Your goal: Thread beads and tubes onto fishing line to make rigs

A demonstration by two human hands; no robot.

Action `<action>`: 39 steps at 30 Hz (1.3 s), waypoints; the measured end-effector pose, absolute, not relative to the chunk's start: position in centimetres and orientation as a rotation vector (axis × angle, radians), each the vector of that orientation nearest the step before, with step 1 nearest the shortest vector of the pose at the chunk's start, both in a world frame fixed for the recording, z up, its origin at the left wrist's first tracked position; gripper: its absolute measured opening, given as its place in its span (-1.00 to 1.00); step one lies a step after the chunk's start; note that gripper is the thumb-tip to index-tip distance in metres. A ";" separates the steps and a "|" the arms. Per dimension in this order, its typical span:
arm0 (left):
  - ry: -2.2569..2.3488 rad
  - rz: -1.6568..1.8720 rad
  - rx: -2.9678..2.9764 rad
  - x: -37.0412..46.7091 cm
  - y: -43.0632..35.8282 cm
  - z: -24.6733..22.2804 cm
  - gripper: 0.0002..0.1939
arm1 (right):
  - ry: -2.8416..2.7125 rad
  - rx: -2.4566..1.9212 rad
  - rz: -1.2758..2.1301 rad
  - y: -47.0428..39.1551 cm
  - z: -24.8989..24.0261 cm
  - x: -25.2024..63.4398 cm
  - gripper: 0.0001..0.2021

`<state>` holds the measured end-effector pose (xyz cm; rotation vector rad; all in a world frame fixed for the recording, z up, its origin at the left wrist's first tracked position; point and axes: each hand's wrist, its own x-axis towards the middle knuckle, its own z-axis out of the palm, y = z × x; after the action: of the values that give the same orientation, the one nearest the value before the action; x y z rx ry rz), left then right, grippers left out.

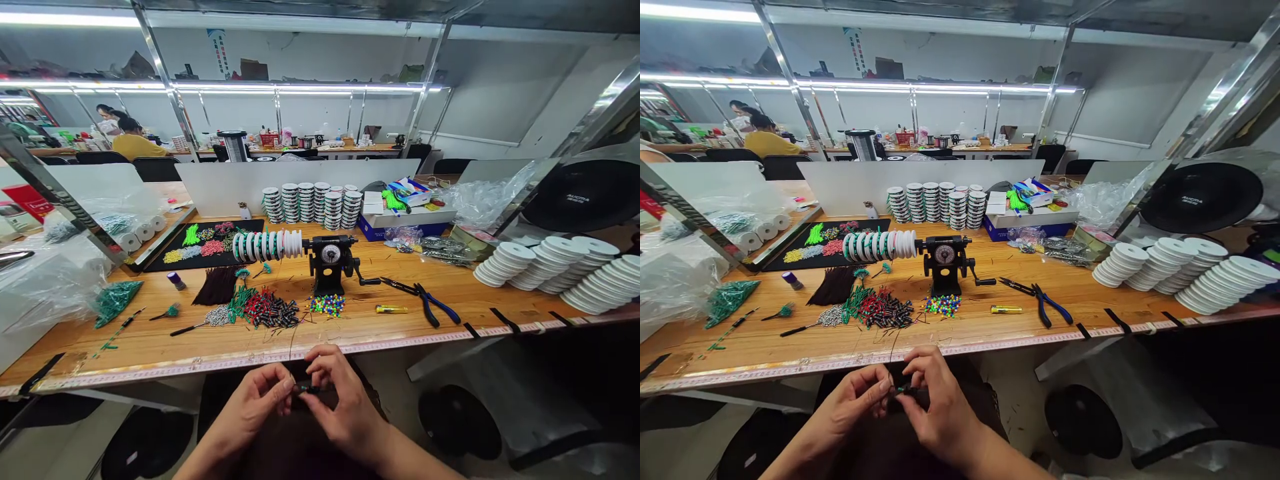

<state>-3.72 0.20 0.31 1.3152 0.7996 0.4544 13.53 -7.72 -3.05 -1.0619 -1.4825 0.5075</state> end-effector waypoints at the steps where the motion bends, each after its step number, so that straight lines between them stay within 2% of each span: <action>1: 0.803 0.454 1.337 -3.7 0.2 0.4 -0.53 | -1.425 -1.089 0.598 -7.7 -2.9 13.4 -0.72; 4: 0.803 0.436 1.376 -3.6 0.3 0.6 -0.52 | -1.351 -1.175 0.809 -7.5 -2.2 13.5 -0.78; 9: 0.806 0.424 1.424 -3.4 0.4 0.4 -0.52 | -1.371 -1.158 0.856 -7.0 -1.4 14.3 -0.98; 14: 0.760 0.400 1.427 -3.4 0.5 0.4 -0.51 | -1.349 -1.154 0.964 -6.8 -1.7 14.4 -0.87; 21: 0.705 0.351 1.208 -3.5 0.7 -0.1 -0.52 | -1.014 -0.861 1.575 -5.9 -2.6 14.4 -0.55; 29: 0.738 0.334 1.063 -3.3 0.8 -1.5 -0.54 | -1.036 -0.909 1.455 -5.4 -3.1 14.8 -0.65; 39: 0.754 0.271 0.865 -3.0 0.9 -0.8 -0.55 | -1.187 -0.842 1.359 -4.7 -2.8 15.5 -0.71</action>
<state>-2.97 0.85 -0.78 0.8646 0.7540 0.2707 15.50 -4.67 -2.81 -0.8416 -1.1874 1.3586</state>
